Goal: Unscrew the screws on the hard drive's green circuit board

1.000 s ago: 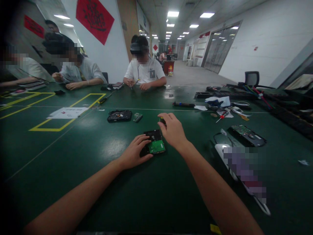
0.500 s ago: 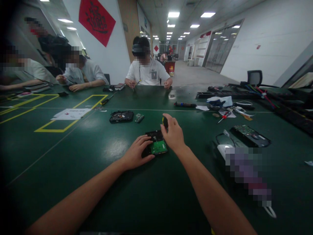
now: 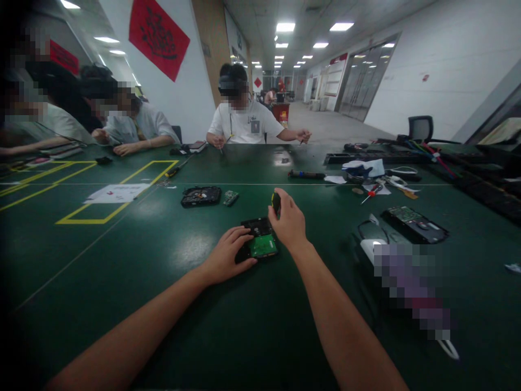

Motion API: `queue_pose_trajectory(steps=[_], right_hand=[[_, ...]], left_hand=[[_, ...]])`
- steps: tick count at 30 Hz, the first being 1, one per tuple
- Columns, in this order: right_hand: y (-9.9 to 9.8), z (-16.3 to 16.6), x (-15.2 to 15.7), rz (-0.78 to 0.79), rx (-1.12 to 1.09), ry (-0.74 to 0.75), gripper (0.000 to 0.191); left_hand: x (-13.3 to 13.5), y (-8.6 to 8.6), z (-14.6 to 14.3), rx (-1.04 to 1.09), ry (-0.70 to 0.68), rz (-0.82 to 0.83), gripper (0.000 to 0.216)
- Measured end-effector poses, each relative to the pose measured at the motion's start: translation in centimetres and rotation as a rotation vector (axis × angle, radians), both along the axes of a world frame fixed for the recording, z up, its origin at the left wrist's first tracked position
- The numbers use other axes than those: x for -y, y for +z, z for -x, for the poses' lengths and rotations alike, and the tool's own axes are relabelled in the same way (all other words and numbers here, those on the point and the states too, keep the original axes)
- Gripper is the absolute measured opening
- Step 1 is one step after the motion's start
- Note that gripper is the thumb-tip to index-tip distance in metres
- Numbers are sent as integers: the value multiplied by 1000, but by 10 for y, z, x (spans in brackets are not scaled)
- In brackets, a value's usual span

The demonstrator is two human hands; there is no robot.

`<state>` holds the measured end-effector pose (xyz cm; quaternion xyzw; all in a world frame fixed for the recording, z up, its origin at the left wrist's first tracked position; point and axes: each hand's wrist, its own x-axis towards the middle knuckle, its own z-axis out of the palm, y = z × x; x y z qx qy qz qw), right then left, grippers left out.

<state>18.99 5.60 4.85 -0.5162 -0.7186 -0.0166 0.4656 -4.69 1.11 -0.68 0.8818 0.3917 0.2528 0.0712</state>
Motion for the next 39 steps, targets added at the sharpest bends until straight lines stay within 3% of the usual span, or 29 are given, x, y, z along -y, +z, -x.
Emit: queue_pose_trajectory(steps=[7, 14, 18, 23, 39], right_hand=[[4, -1, 0, -12, 45, -8, 52], [18, 2, 1, 85, 112, -14, 46], [23, 1, 6, 45, 122, -2, 39], [24, -1, 12, 15, 51, 74, 36], [35, -7, 21, 163, 7, 209, 42]], left_hand=[[1, 1, 2, 15, 2, 6, 67], [1, 1, 2, 5, -9, 6, 68], [0, 1, 1, 24, -9, -7, 66], [0, 1, 0, 23, -16, -23, 66], [1, 2, 1, 30, -17, -37, 65]])
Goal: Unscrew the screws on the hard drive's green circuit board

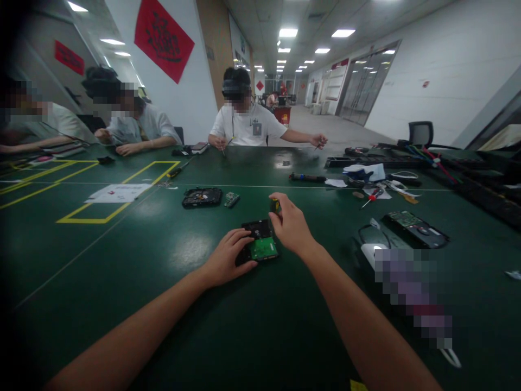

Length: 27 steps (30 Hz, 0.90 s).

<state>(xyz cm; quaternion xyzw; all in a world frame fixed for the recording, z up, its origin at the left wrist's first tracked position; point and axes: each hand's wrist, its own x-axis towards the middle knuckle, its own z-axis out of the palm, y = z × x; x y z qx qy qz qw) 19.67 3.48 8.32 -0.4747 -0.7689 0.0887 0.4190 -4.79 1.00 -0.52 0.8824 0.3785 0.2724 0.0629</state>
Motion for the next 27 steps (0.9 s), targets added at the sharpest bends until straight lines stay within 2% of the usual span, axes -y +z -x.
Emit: queue_pose_trajectory(steps=[9, 15, 23, 27], right_hand=[[-1, -3, -7, -63, 50, -11, 36], [-5, -3, -7, -26, 14, -47, 49], [-4, -5, -6, -75, 52, -12, 37], [-4, -5, -5, -52, 42, -32, 42]], left_hand=[[0, 0, 0, -15, 4, 4, 66], [1, 1, 0, -9, 4, 6, 66], [0, -2, 0, 11, -5, -7, 65], [0, -1, 0, -3, -4, -2, 65]])
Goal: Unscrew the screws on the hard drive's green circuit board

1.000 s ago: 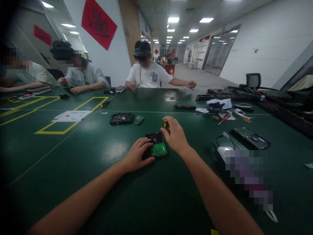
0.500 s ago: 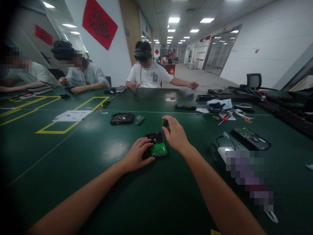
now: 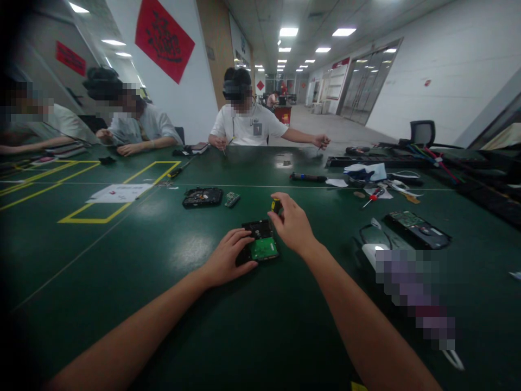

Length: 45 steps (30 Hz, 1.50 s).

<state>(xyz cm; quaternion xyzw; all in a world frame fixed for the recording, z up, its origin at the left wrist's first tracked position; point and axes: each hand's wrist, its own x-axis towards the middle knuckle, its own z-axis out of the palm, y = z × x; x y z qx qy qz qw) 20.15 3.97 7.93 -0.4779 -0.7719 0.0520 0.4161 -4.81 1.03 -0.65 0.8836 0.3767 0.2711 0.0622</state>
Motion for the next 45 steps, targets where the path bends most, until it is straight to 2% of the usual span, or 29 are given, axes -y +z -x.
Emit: queue_pose_trajectory(steps=[4, 13, 20, 28, 33, 42, 45], right_hand=[[-3, 1, 2, 40, -40, -24, 47], [7, 4, -8, 5, 1, 9, 34], [4, 0, -1, 35, -17, 3, 42], [13, -1, 0, 18, 19, 74, 27], [10, 0, 1, 71, -34, 57, 36], [8, -3, -1, 24, -8, 31, 29], [4, -1, -1, 52, -56, 37, 34]], left_hand=[[0, 0, 0, 4, 8, 8, 66], [1, 3, 0, -17, 12, 30, 67], [0, 2, 1, 2, 2, 34, 68], [0, 1, 1, -13, 0, 22, 66], [-1, 0, 0, -6, 5, 21, 67], [1, 3, 0, -5, 4, 25, 66], [0, 2, 0, -9, -1, 25, 66]])
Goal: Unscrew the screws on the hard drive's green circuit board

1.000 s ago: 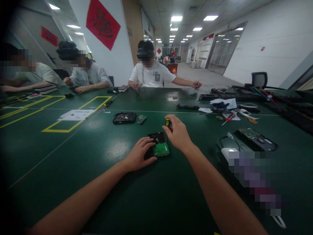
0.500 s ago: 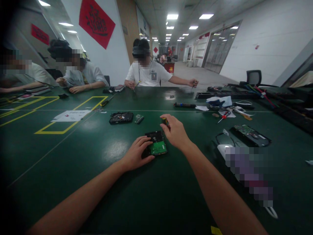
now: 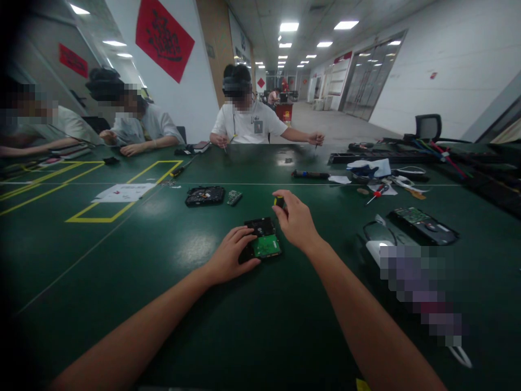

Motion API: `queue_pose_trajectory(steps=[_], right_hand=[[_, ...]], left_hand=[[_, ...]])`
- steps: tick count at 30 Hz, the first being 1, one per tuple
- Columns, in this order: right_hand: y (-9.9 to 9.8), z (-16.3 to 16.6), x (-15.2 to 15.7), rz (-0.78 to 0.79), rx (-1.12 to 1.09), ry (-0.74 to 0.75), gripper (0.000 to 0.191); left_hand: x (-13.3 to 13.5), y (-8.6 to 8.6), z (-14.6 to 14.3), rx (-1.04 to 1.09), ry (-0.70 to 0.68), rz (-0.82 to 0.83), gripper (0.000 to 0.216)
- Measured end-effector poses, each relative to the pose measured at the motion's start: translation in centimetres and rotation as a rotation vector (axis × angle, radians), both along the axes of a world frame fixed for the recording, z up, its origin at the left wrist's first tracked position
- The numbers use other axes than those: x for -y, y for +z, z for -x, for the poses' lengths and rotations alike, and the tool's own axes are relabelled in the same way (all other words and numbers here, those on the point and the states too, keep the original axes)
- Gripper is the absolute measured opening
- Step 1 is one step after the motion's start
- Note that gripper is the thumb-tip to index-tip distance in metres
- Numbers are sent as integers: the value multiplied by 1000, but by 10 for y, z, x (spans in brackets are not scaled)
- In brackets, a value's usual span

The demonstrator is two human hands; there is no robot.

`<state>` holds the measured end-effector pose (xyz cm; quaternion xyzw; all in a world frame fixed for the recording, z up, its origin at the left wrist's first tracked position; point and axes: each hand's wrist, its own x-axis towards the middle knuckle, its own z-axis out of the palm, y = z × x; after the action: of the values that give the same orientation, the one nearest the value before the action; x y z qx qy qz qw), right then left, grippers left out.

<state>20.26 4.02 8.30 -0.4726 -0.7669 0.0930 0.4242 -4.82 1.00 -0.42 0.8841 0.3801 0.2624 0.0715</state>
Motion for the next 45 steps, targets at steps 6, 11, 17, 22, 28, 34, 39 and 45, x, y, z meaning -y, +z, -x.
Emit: queue_pose_trajectory(steps=[6, 11, 17, 22, 28, 34, 39, 45], right_hand=[[-2, 2, 1, 44, -41, -34, 36], [3, 2, -2, -29, 8, -29, 28], [9, 5, 0, 21, 33, 53, 32], [11, 8, 0, -64, 81, -7, 20], [6, 7, -2, -32, 2, -46, 34], [5, 7, -1, -38, 8, -65, 30], [9, 12, -6, -51, 40, -12, 29], [10, 13, -3, -23, 27, -55, 32]], left_hand=[[0, -1, 0, 7, 0, -2, 67], [0, -1, 0, 15, 1, 0, 66], [0, 0, 0, 16, 4, -6, 64], [0, 0, 0, 2, 8, -9, 66], [0, 0, -1, 10, 5, 1, 66], [0, -1, 0, 3, 5, -2, 68], [0, 0, 0, -8, 4, -10, 66], [0, 0, -1, -11, 5, -18, 65]])
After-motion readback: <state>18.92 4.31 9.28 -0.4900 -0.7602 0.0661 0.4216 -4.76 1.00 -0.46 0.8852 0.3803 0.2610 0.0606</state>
